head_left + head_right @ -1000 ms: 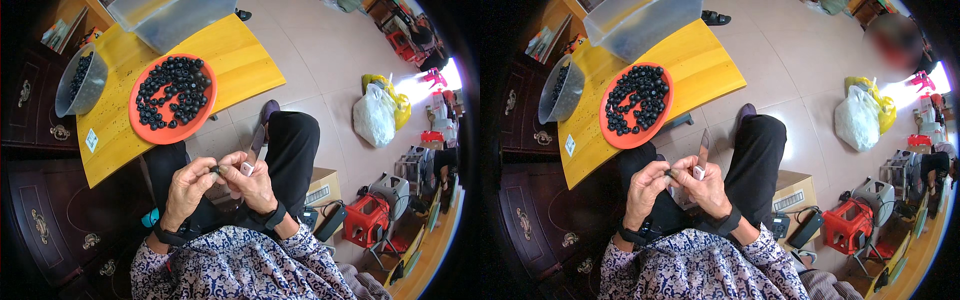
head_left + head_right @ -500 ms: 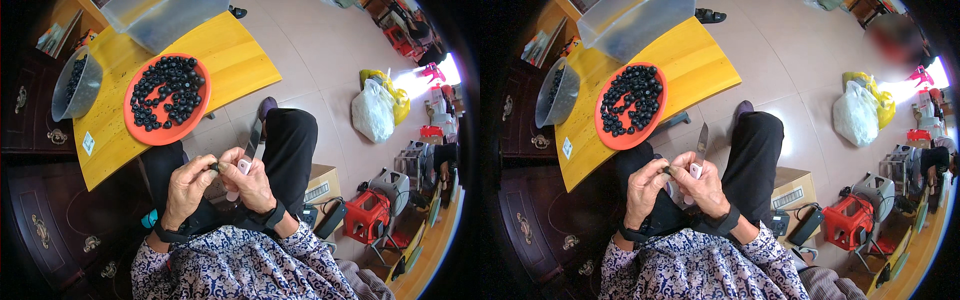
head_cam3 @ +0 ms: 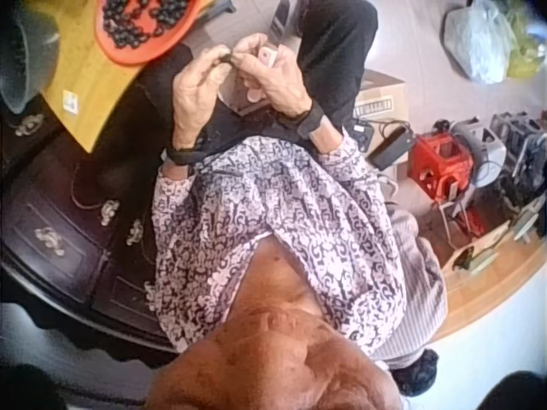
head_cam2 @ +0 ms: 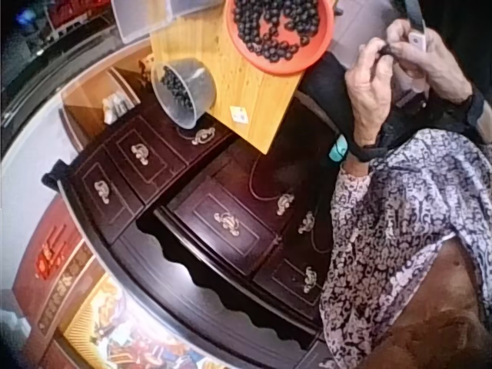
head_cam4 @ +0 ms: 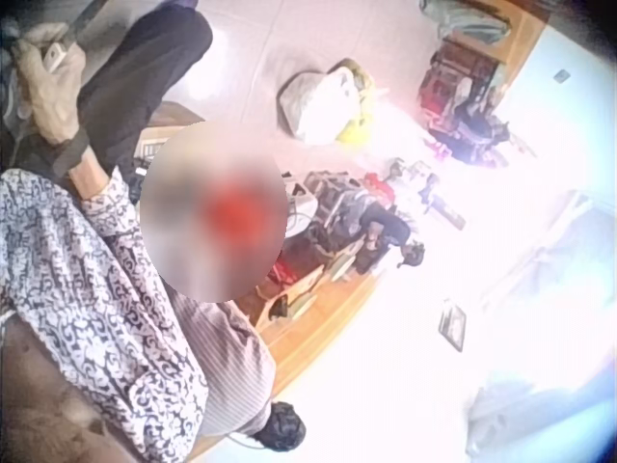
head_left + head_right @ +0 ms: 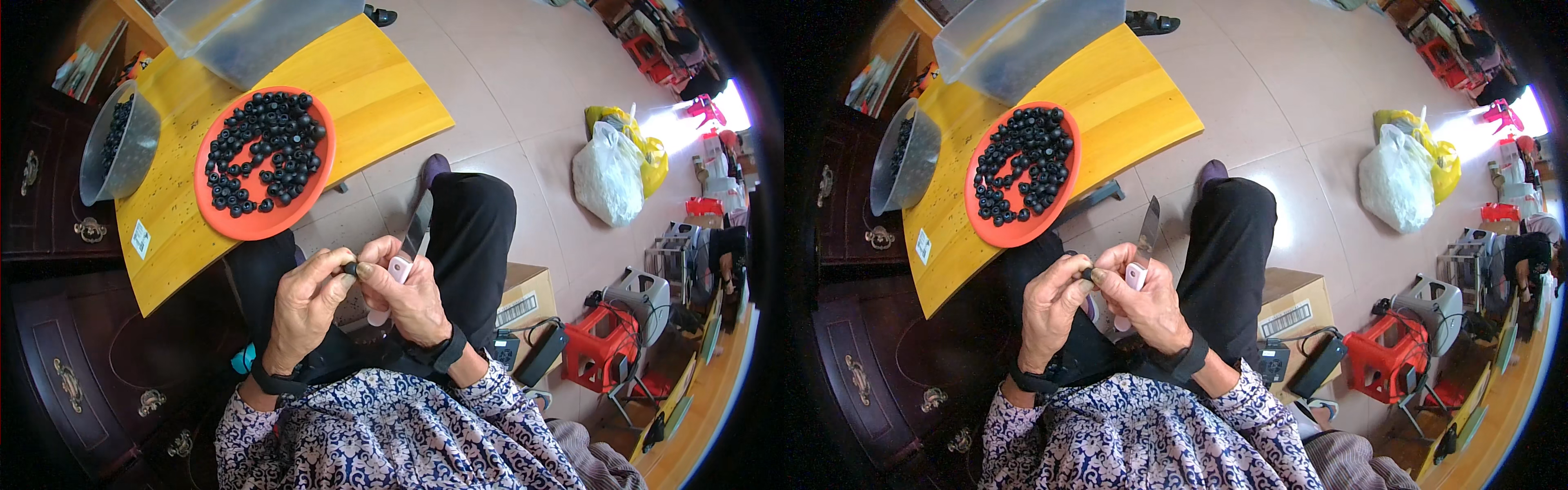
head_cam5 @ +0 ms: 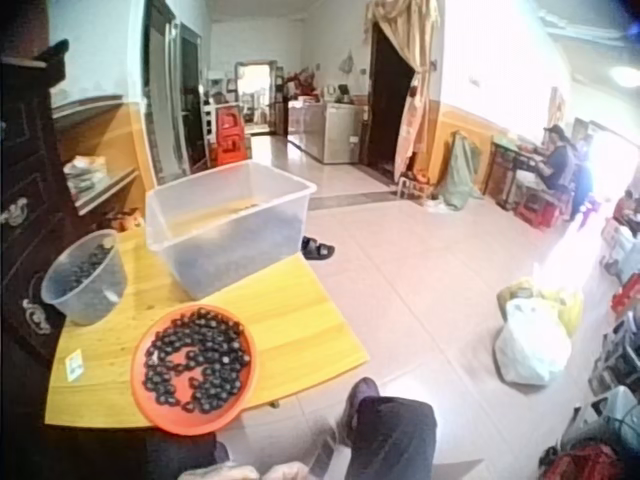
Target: Manually inspect grapes from a bowl, cutting away stems or bad fruit with a knife before placing them into a plastic container.
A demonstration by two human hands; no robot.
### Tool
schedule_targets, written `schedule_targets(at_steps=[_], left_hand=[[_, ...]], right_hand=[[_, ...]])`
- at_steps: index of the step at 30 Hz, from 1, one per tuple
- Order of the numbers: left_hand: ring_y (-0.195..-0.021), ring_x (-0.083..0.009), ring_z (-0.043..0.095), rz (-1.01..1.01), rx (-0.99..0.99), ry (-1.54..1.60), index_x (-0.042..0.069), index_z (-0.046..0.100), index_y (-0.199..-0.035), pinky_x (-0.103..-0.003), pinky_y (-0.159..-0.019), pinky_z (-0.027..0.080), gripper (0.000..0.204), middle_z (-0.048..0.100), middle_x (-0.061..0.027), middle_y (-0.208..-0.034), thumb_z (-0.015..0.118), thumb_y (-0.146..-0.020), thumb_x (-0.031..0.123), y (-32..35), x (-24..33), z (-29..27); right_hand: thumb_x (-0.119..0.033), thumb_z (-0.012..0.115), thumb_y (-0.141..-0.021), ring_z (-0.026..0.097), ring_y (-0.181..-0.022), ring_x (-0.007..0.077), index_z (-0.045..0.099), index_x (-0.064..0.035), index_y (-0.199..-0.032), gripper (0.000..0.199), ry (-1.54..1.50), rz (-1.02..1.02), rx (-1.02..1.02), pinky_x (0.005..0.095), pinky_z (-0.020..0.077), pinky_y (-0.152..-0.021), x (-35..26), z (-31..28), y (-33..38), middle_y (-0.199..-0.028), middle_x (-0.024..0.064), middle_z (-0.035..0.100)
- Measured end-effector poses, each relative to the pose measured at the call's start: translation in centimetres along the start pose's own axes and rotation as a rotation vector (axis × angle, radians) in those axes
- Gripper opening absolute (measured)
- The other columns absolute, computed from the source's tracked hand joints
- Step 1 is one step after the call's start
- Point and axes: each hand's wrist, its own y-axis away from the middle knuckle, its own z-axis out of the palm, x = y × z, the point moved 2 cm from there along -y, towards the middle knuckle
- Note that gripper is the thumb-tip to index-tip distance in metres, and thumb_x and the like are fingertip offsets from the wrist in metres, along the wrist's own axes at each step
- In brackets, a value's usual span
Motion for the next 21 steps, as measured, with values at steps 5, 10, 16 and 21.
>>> schedule_targets(at_steps=[5,10,16,21], left_hand=[[-0.072,-0.0212,0.06,0.074,0.011,-0.112,-0.003,0.059,-0.106,-0.028,-0.064,0.047,0.02,0.058,-0.0116,-0.083,0.058,-0.086,0.0,0.0,0.4,0.5],[-0.073,-0.0146,0.058,0.01,-0.004,-0.031,-0.004,0.059,-0.106,-0.025,-0.065,0.046,0.019,0.058,-0.0079,-0.084,0.058,-0.088,0.002,0.0,0.3,0.5],[-0.079,-0.0065,0.055,-0.125,-0.034,0.202,-0.002,0.059,-0.106,-0.019,-0.069,0.044,0.017,0.061,-0.0027,-0.088,0.056,-0.092,0.005,0.2,0.2,0.5],[-0.079,-0.0057,0.055,-0.142,-0.045,0.27,-0.001,0.059,-0.108,-0.018,-0.069,0.043,0.017,0.063,-0.0041,-0.09,0.056,-0.092,0.005,0.3,0.7,0.4]], right_hand=[[-0.022,0.066,-0.09,0.046,-0.053,0.0014,0.058,-0.0055,-0.09,0.018,-0.053,0.023,0.007,0.0168,0.0368,-0.044,0.2,-0.2,-0.2,-0.067,-0.0046,0.053],[-0.019,0.065,-0.091,0.045,-0.053,0.0018,0.058,-0.0053,-0.092,0.015,-0.094,0.029,-0.001,0.0168,0.0349,-0.046,-0.2,-0.2,0.0,-0.068,-0.0044,0.053],[-0.016,0.057,-0.095,0.045,-0.056,0.0009,0.057,-0.0029,-0.1,0.014,-0.05,0.048,0.004,0.0161,0.0349,-0.047,0.1,-0.8,0.5,-0.076,-0.0022,0.058],[-0.003,0.05,-0.089,0.053,-0.06,0.0076,0.058,0.0002,-0.094,0.01,0.293,-0.118,0.004,0.024,0.0421,-0.051,-1.3,-1.0,0.9,-0.078,0.0031,0.062]])
